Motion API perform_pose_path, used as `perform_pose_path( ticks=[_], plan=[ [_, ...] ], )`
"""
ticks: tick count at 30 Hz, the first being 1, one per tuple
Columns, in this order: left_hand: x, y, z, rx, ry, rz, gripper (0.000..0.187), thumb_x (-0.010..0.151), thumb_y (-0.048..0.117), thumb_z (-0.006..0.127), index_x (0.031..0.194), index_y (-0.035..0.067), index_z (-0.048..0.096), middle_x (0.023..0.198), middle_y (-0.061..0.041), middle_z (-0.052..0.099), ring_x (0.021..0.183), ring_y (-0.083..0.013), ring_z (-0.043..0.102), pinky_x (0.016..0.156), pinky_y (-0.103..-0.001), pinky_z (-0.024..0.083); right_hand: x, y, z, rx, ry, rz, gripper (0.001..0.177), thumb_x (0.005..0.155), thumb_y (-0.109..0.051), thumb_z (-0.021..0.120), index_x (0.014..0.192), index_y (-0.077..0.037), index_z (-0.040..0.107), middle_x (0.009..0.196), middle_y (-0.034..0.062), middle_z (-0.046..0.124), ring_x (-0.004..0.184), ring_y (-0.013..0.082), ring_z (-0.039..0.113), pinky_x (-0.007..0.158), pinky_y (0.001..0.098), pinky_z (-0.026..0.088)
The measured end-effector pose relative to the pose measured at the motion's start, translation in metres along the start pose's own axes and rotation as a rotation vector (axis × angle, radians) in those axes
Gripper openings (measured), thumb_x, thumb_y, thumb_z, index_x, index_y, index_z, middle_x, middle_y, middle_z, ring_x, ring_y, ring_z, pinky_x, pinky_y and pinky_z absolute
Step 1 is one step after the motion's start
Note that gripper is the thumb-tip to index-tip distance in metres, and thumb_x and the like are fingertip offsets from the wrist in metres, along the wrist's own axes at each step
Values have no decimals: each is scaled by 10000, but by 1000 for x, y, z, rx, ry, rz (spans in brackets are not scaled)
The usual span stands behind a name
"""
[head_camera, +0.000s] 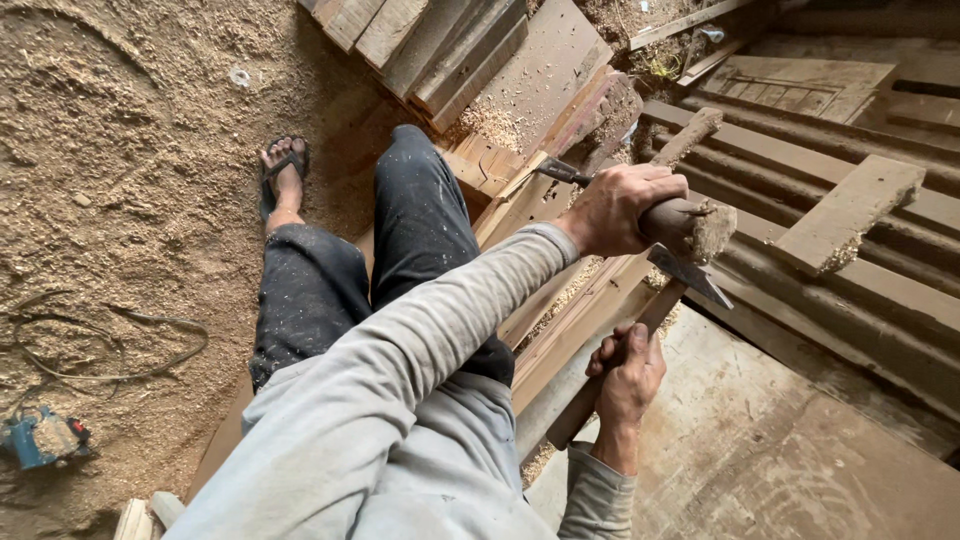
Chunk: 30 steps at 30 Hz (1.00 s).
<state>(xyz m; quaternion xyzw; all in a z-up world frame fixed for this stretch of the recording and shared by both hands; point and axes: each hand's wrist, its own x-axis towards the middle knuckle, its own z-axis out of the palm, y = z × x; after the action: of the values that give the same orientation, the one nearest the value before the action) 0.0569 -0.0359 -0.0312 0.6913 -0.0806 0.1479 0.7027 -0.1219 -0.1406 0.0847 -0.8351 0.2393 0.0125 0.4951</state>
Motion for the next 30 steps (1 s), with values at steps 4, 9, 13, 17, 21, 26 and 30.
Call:
perform_pose_path(
  ticks=[4,9,13,17,21,26,30],
  plan=[
    [16,30,-44,-68,58,-4,321,695,261,758,974,300,604,886,52,646,921,-207,705,820,-358,573,-6,-49,-1,16,19,-63,337,1135,-324,470,966,-53,578,532,70,446,348,155,460,319,276,433],
    [10,10,-25,-114,89,42,324,722,192,732,1036,192,654,1011,-39,715,1000,-279,747,936,-423,593,-2,-122,6,-28,10,-266,313,1152,-357,461,1007,-85,511,638,53,431,463,141,458,435,252,425],
    [13,17,-45,-187,112,-47,313,616,184,741,888,289,626,834,32,661,873,-236,714,820,-381,567,26,-126,10,-439,-114,-357,337,1191,-225,508,929,-24,578,581,108,527,421,185,537,396,300,441],
    [11,6,-39,-190,132,-54,329,594,164,735,893,245,625,835,-23,668,874,-286,713,807,-418,568,13,-129,27,-285,-5,-354,305,1205,-181,433,984,-2,544,572,107,443,396,196,483,367,298,397],
    [-12,-11,-10,-277,84,-21,334,556,255,756,861,312,631,805,55,633,829,-190,700,813,-311,556,-13,-132,28,-412,-14,-274,271,1184,-181,451,973,-42,549,616,56,519,476,137,522,425,257,442],
    [-4,-3,-44,-300,-11,-69,368,566,200,756,908,245,629,861,-33,658,880,-286,692,819,-424,545,-53,-125,45,-106,130,-203,288,1162,-201,469,957,-20,559,570,87,434,401,164,447,383,259,377],
    [1,-1,-60,-319,-91,-68,311,655,196,756,928,226,608,878,-68,650,894,-334,685,849,-454,538,-77,-99,55,43,276,-149,285,1133,-272,496,985,-37,560,575,88,431,397,164,468,372,269,412]
  ],
)
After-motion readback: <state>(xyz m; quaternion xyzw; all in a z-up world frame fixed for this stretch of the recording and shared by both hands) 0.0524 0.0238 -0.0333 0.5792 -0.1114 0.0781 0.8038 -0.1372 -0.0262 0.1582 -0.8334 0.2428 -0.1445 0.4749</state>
